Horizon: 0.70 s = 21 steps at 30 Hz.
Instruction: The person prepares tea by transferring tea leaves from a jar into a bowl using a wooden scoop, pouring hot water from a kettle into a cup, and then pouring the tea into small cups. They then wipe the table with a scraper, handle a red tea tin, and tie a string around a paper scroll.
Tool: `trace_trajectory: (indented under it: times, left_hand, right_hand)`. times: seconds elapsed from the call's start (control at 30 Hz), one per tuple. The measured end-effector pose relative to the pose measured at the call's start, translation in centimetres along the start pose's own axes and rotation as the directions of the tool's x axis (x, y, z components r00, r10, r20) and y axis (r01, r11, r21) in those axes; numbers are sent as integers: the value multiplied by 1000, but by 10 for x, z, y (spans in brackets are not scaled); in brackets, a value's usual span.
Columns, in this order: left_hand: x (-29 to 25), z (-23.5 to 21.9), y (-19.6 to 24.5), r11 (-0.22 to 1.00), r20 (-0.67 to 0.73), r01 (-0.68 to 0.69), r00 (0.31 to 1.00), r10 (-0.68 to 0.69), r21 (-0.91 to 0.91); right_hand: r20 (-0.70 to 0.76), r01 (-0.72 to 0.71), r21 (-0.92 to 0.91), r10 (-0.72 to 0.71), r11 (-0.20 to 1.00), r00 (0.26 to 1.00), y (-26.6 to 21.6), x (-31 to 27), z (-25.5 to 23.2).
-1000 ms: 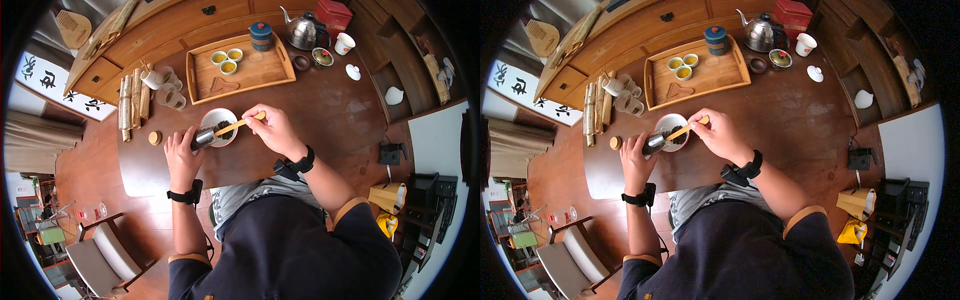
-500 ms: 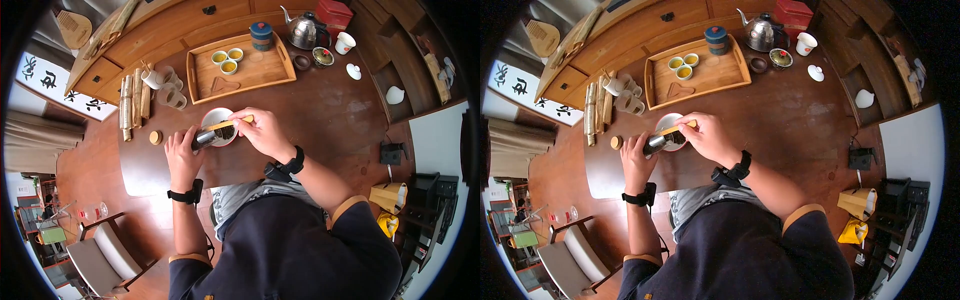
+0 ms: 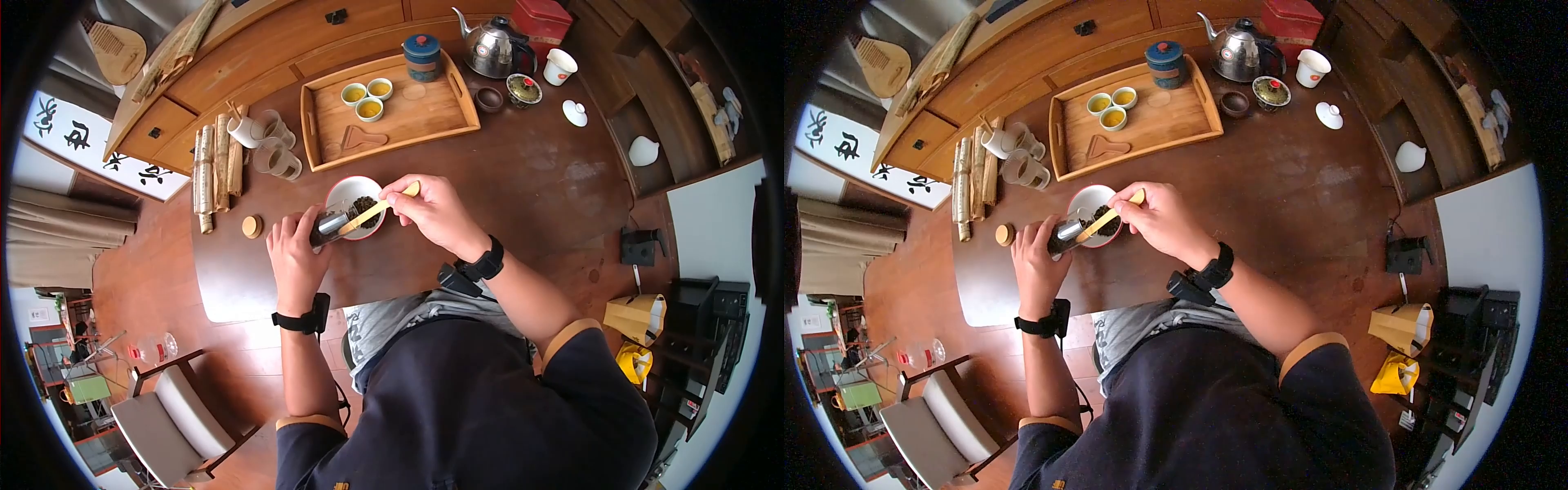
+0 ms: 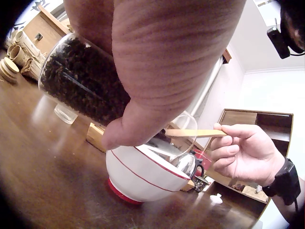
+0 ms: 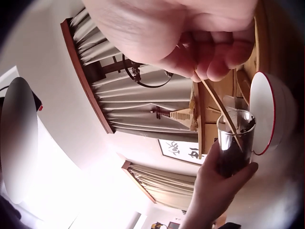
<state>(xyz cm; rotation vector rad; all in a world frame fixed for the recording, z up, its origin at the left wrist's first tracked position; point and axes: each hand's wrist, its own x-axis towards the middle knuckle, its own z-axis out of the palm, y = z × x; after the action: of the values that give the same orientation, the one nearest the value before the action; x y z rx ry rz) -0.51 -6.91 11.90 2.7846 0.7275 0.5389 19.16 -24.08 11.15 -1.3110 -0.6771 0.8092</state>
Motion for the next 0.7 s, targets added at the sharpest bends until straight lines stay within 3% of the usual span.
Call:
trace_trajectory:
  times: [0.23,0.43,0.53,0.7]
  left_hand:
    - [0,0,0,1000,1,3,1000,-3,6]
    - [0,-1,1,1000,16,20,1000,-20,9]
    - [0,-2,1,1000,18,17,1000,-17,14]
    - [-1,0,-1,1000,1,-4,1000,4,24]
  right_hand:
    - [-59,53,-72,-57,996,997,0,2,-12]
    - [3,45,-117,-45,992,999,-5,0,-8]
    - [-51,64,-122,-71,990,996,2,1,-8]
    - [-76,84,8,-83,996,994,-1,3,-3]
